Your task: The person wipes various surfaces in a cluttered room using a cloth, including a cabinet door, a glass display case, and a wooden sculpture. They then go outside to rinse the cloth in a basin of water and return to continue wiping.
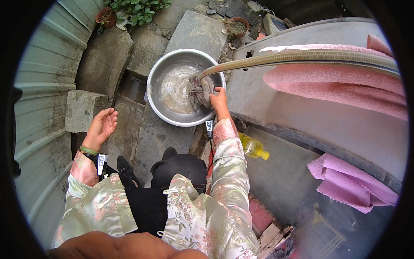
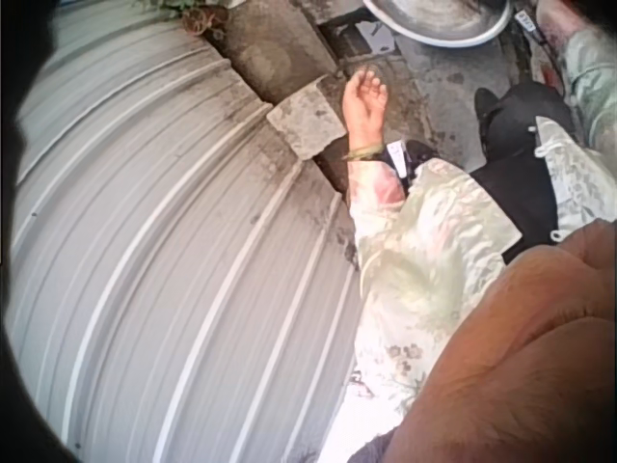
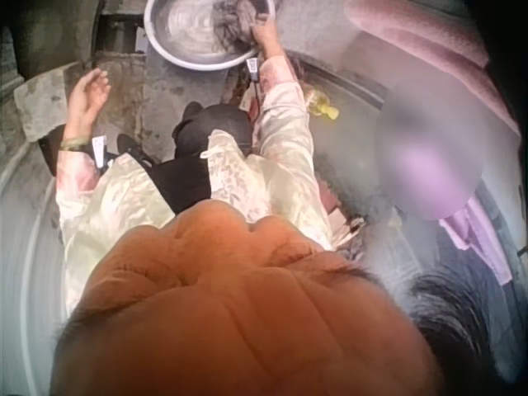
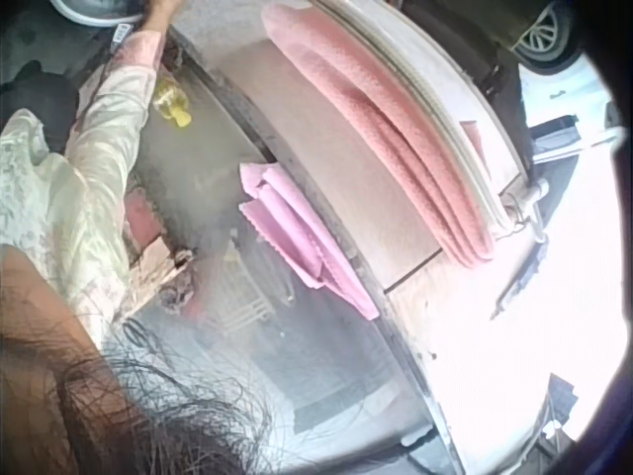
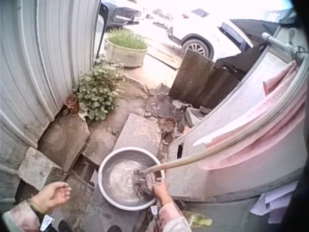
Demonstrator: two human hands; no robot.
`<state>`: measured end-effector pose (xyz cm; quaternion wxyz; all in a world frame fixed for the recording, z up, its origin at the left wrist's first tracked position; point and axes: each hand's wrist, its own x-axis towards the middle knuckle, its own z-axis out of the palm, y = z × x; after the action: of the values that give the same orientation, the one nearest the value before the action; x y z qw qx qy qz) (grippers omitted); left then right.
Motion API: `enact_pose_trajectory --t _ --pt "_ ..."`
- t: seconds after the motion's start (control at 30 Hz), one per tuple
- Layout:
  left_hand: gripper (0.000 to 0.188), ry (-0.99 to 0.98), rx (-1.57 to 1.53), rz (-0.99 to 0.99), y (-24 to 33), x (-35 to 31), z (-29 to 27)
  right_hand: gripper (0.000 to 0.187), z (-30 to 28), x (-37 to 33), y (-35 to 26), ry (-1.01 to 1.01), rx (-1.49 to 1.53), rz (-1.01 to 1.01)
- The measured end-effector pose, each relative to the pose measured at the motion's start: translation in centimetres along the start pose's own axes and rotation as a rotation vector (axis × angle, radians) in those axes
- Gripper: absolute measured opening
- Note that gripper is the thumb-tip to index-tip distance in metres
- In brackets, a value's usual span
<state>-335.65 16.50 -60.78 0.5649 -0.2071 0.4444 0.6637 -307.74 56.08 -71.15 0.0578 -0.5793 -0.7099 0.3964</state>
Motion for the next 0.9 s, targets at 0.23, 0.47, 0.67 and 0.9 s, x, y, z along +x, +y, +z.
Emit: enact_pose_trajectory --t 0.23,0.47,0.67,0.9 --pt "0.017 0.093 -0.047 0.075 0.6 -1.8 -2.0 0.044 6.9 2.8 2.9 0.053 0.378 0.107" --pt "0.018 0.058 -0.051 0.059 0.8 -1.3 -1.4 0.044 -4.6 -0.6 -7.6 -0.061 0.834 -0.146" --pt "0.016 -0.046 -0.051 0.032 0.6 0.4 0.4 0.041 -13.9 -7.7 -17.3 0.029 0.920 -0.434" --pt "0.016 0.022 -0.021 0.041 0.8 -0.1 -0.6 0.036 -7.1 -2.0 -10.2 0.171 0.588 -0.389"
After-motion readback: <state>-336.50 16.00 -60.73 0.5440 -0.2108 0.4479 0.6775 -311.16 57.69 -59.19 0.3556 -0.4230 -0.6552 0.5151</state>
